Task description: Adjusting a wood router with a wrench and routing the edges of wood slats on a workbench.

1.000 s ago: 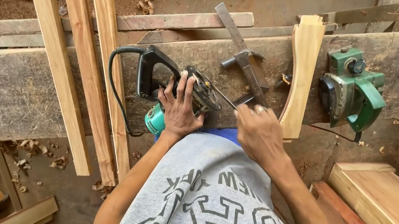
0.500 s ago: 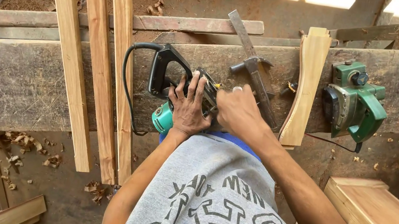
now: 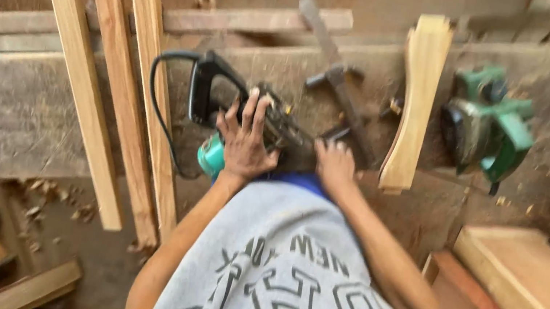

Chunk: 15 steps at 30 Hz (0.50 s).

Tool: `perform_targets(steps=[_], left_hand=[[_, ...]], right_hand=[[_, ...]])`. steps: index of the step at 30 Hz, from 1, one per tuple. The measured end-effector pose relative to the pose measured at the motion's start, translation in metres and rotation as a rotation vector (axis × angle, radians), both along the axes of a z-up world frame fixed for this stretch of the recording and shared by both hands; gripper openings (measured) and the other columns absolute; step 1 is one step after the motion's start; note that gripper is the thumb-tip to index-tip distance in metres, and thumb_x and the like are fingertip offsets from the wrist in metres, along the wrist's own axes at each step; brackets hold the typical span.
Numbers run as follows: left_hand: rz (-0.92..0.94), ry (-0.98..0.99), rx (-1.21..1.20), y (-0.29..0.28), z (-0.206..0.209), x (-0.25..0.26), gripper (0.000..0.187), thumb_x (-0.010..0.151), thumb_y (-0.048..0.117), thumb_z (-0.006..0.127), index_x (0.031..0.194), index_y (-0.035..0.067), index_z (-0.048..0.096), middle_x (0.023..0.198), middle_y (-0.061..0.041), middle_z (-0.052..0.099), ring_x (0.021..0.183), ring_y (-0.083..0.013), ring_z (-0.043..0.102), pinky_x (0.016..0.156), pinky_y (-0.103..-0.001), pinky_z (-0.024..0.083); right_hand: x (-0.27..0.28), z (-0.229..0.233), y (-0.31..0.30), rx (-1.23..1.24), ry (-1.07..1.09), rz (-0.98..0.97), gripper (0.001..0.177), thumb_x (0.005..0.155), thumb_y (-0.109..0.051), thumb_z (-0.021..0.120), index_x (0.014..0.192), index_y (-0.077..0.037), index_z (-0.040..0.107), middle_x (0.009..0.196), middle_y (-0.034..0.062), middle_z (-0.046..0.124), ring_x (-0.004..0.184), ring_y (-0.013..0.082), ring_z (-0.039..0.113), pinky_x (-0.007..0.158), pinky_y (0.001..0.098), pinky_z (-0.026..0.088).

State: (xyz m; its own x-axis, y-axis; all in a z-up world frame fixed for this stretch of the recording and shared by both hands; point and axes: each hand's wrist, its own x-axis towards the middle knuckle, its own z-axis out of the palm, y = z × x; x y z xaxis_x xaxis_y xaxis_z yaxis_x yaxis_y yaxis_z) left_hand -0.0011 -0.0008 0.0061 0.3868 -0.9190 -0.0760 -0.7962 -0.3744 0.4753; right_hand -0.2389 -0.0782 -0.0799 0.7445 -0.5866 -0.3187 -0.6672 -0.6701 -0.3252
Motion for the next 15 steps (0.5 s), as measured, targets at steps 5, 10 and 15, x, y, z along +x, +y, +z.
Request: perform_targets(steps=[5,10,15], left_hand=[[-0.008,0.022,-0.029,0.006,0.002,-0.003,0.116,0.060,0.039,0.089,0.157,0.012,0.030,0.163,-0.008,0.030,0.144,-0.0415,0.030,0.113,-0.065,0.022],[0.000,-0.013,0.038,-0.003,0.005,0.000,0.115,0.055,0.035,0.087,0.154,0.014,0.032,0.161,-0.009,0.032,0.143,-0.0403,0.031,0.113,-0.065,0.022],[-0.010,0.001,0.026,-0.001,0.000,0.001,0.116,0.058,0.036,0.088,0.156,0.013,0.030,0.161,-0.011,0.030,0.143,-0.0417,0.029,0.113,-0.065,0.022]], right_hand=[[-0.022,-0.008,0.012,0.127,0.128,-0.102,0.013,0.091,-0.012,0.056,0.100,-0.007,0.063,0.090,0.0202,0.065,0.082,0.0376,0.067,0.070,0.0528,0.053],[-0.075,0.018,0.012,0.285,0.004,-0.278,0.018,0.099,-0.017,0.055,0.107,-0.003,0.062,0.089,0.0192,0.064,0.066,0.0344,0.067,0.057,0.0478,0.056],[-0.050,0.013,0.006,0.296,0.043,-0.424,0.031,0.106,-0.029,0.054,0.097,-0.001,0.064,0.078,0.0193,0.063,0.065,0.0336,0.065,0.058,0.0458,0.053]])
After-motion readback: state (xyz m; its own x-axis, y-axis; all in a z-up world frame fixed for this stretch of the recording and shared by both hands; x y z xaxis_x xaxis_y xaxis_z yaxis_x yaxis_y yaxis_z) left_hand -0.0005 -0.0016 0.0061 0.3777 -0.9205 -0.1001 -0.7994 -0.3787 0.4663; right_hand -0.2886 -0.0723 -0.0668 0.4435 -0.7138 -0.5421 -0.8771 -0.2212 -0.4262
